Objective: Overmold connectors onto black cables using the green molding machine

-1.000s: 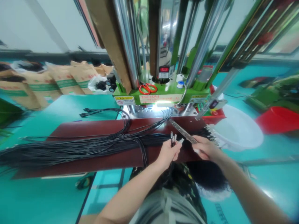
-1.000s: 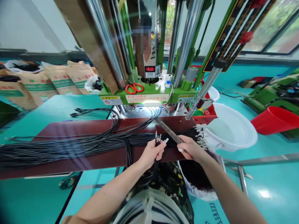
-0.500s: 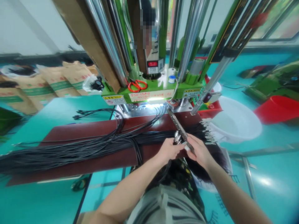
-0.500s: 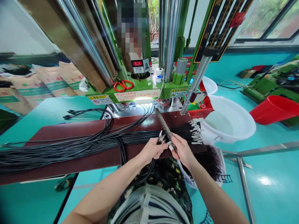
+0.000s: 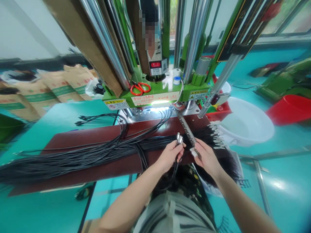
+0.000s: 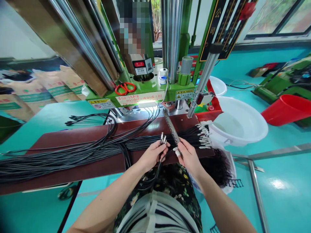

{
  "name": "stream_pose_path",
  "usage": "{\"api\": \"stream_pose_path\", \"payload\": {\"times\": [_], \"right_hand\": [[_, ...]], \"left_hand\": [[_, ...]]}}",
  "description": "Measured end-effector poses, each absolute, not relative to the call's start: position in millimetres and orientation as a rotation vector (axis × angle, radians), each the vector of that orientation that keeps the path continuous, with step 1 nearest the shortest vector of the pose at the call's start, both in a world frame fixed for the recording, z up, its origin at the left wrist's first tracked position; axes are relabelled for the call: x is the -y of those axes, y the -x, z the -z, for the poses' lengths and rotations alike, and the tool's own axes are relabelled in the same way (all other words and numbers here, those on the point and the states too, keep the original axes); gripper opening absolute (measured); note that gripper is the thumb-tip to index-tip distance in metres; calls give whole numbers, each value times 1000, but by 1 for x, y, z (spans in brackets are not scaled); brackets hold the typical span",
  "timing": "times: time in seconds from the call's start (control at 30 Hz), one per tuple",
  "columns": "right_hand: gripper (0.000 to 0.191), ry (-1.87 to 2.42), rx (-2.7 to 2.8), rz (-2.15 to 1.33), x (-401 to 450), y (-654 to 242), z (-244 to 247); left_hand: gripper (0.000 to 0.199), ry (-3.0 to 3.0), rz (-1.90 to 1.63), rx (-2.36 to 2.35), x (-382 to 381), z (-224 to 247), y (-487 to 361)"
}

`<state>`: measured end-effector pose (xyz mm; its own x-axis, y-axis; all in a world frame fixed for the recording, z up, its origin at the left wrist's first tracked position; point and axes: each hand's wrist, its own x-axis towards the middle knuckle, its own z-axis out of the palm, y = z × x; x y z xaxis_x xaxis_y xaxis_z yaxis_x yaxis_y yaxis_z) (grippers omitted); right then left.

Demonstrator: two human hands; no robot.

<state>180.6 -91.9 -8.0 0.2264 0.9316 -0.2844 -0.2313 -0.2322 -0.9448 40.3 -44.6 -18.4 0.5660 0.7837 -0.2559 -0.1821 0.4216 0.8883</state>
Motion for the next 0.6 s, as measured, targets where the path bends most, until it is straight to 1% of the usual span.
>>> {"api": "stream_pose_path", "payload": {"times": [0.17,0.4,0.6], "right_hand": [[43,1296,740,-1263,93,-185,15],[42,1308,879,-1266,97,-186,15],[43,1305,890,-1272,98,-188,16]], "left_hand": [[23,-988,-857,-806,50,16,-43],[28,-928,-686,-833,54,14,-56],[30,-847,-685,-846,49,11,-58]]}}
